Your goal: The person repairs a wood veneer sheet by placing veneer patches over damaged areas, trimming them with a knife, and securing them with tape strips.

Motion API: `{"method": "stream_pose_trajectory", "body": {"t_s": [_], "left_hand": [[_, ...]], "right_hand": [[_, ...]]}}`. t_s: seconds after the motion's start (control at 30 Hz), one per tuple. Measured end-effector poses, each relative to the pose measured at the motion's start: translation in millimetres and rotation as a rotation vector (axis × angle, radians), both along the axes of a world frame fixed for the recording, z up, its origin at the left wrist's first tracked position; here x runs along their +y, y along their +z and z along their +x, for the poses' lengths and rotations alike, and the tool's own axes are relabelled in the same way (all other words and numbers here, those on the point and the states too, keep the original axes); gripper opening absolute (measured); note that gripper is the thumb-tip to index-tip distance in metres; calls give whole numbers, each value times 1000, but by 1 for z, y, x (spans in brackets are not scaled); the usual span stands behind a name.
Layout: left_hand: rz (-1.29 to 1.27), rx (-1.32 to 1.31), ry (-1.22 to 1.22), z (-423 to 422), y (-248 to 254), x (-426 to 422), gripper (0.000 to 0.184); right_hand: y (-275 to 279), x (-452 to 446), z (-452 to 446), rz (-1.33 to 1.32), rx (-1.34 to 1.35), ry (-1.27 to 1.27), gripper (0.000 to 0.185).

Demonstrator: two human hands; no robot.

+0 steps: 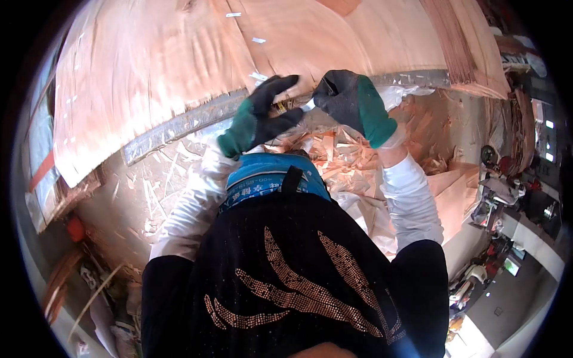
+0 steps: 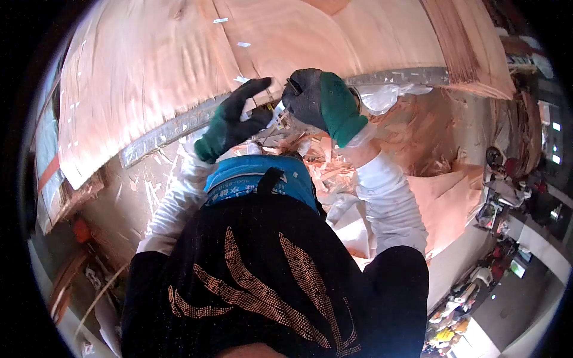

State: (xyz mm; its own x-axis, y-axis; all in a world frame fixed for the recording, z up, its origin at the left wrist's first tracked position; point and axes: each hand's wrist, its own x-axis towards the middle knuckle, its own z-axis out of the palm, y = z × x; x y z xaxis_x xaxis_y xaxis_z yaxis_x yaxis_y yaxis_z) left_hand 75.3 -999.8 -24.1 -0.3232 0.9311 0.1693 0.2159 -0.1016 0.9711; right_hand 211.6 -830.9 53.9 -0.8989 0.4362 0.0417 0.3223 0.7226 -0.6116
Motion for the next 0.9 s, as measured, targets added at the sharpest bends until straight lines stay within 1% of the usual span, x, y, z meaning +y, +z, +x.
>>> {"method": "stream_pose_trajectory", "body": {"t_s": [0.03, 0.07, 0.13, 0.2, 0.23, 0.27, 0.33, 0.43, 0.47, 0.53, 0.63, 0.7, 0.8, 0.9], "left_hand": [[163, 112, 31, 6, 5, 8, 63], [90, -210, -54, 13, -2, 15, 58], [-78, -395, -163, 8, -14, 19, 49], [-211, -639, -177, -3, -12, 2, 38], [-282, -632, -170, -10, -8, -4, 37], [-316, -661, -153, -15, -5, -12, 34], [-435, -598, -90, -27, -21, -20, 29], [-671, -485, -73, -51, -39, -12, 29], [-630, -512, -36, -55, -45, -11, 28], [-617, -417, 35, -60, -57, -3, 29], [-581, -380, 93, -59, -76, 8, 30], [-630, -352, 98, -57, -81, 14, 31], [-651, -368, 83, -61, -88, 16, 32], [-647, -419, 29, -67, -94, 15, 32]], "right_hand": [[9, -2, -5, -34, -20, -14, 17], [20, -4, -11, -68, -40, -30, 17], [25, -4, -15, -111, -85, -71, 18], [17, 6, -12, -135, -128, -128, 18], [-5, 12, -7, -300, -111, -177, 16], [-23, 11, -6, -347, -112, -234, 16], [-59, 4, -9, -445, -109, -348, 16], [-142, 6, -26, -477, -53, -475, 19], [-157, 6, -33, -393, -53, -485, 20], [-179, 8, -48, -225, -55, -504, 23], [-179, 8, -59, -110, -108, -492, 24], [-185, 8, -67, 5, -182, -495, 24], [-182, 7, -66, 49, -183, -479, 23], [-183, 17, -67, 26, -209, -516, 17]]}}
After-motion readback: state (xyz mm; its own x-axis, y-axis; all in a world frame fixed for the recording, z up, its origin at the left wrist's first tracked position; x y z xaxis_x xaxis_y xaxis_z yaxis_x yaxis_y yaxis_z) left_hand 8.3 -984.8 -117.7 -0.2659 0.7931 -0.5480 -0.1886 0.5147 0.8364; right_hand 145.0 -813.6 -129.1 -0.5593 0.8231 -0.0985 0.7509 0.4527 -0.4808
